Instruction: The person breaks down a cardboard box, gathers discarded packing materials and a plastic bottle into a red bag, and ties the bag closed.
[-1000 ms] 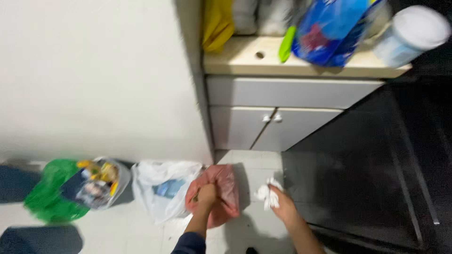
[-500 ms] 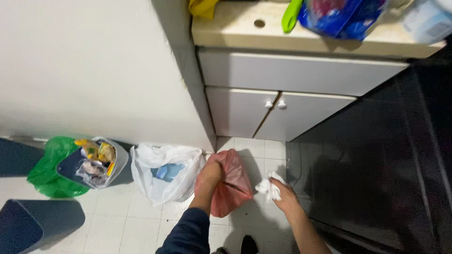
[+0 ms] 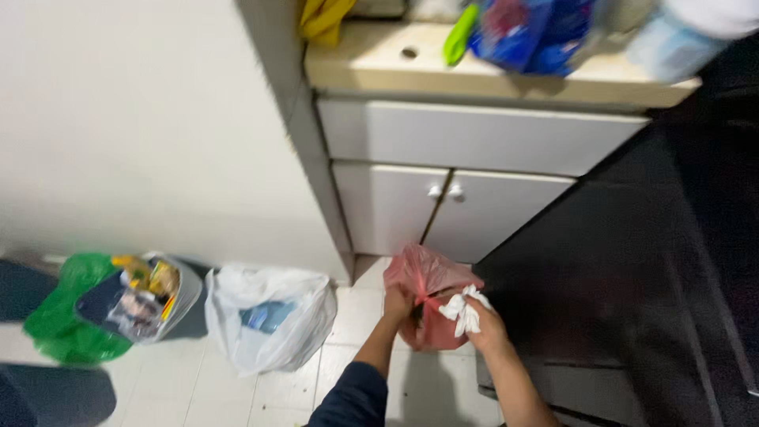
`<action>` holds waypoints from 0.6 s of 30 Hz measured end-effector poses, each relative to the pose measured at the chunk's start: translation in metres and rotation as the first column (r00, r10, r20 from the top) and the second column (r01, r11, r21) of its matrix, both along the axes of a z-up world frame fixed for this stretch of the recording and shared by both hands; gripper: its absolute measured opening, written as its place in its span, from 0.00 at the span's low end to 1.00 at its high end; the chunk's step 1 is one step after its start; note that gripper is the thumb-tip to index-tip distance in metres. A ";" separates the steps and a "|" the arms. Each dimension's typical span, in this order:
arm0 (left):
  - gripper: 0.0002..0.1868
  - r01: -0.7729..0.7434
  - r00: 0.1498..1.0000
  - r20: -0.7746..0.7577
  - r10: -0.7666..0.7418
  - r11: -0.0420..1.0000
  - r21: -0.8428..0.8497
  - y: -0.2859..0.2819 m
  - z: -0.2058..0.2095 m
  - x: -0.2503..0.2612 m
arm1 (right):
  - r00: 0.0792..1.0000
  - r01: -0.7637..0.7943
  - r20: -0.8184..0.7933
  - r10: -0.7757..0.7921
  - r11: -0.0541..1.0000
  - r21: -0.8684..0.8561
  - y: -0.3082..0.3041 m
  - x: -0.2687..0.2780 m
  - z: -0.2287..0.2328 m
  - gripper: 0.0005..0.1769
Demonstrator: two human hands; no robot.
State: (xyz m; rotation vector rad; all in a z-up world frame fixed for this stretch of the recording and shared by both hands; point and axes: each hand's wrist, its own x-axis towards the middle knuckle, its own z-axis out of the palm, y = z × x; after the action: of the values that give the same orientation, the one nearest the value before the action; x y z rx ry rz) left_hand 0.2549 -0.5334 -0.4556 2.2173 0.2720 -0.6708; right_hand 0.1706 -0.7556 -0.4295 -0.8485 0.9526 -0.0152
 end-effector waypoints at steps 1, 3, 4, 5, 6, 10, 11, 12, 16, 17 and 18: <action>0.38 0.095 0.995 0.043 -0.089 0.986 -0.136 -0.003 0.002 0.000 | 1.000 0.021 0.003 -0.021 0.999 0.038 0.001 0.003 0.011 0.13; 0.51 0.193 0.980 0.090 -0.175 0.944 -0.268 -0.002 0.018 -0.008 | 0.999 0.045 0.000 -0.045 0.996 0.075 0.001 -0.001 0.039 0.15; 0.43 0.171 0.985 0.058 -0.163 0.965 -0.200 0.006 0.031 -0.013 | 0.998 0.061 0.011 -0.063 0.992 0.110 0.002 -0.005 0.055 0.15; 0.36 0.150 0.989 0.027 -0.148 0.980 -0.130 0.014 0.047 -0.019 | 0.997 0.077 0.022 -0.081 0.986 0.145 0.003 -0.010 0.073 0.15; 0.36 0.159 0.987 0.027 -0.157 0.978 -0.132 0.023 0.072 -0.030 | 0.996 0.086 0.022 -0.090 0.986 0.143 -0.004 -0.017 0.063 0.15; 0.22 0.041 0.995 -0.078 -0.067 0.952 -0.302 0.042 0.170 -0.102 | 0.778 -0.376 -0.184 0.600 0.211 -0.902 -0.013 -0.051 0.113 0.44; 0.17 -0.080 0.988 -0.155 0.006 0.876 -0.475 0.046 0.192 -0.129 | 0.793 -0.299 -0.122 0.598 0.207 -0.931 -0.008 -0.061 0.145 0.41; 0.17 -0.062 0.987 -0.159 -0.017 0.878 -0.475 0.048 0.225 -0.149 | 0.806 -0.298 -0.125 0.579 0.214 -0.930 0.001 -0.069 0.205 0.41; 0.14 -0.249 0.920 -0.392 0.006 0.782 -0.572 0.047 0.343 -0.219 | 0.959 0.240 0.158 -0.234 0.971 -0.022 0.012 -0.104 0.346 0.14; 0.15 -0.283 0.909 -0.417 0.011 0.751 -0.596 0.043 0.367 -0.233 | 0.953 0.253 0.188 -0.238 0.966 -0.059 0.007 -0.114 0.357 0.16; 0.15 -0.263 0.908 -0.419 -0.014 0.759 -0.596 0.034 0.395 -0.238 | 0.946 0.280 0.187 -0.264 0.958 -0.060 0.004 -0.121 0.372 0.16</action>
State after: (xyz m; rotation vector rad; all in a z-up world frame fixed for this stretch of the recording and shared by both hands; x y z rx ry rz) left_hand 0.0170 -0.4993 -0.0610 1.3721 0.3348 -0.9739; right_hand 0.0497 -0.7514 -0.0570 -0.7744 0.8993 -0.3671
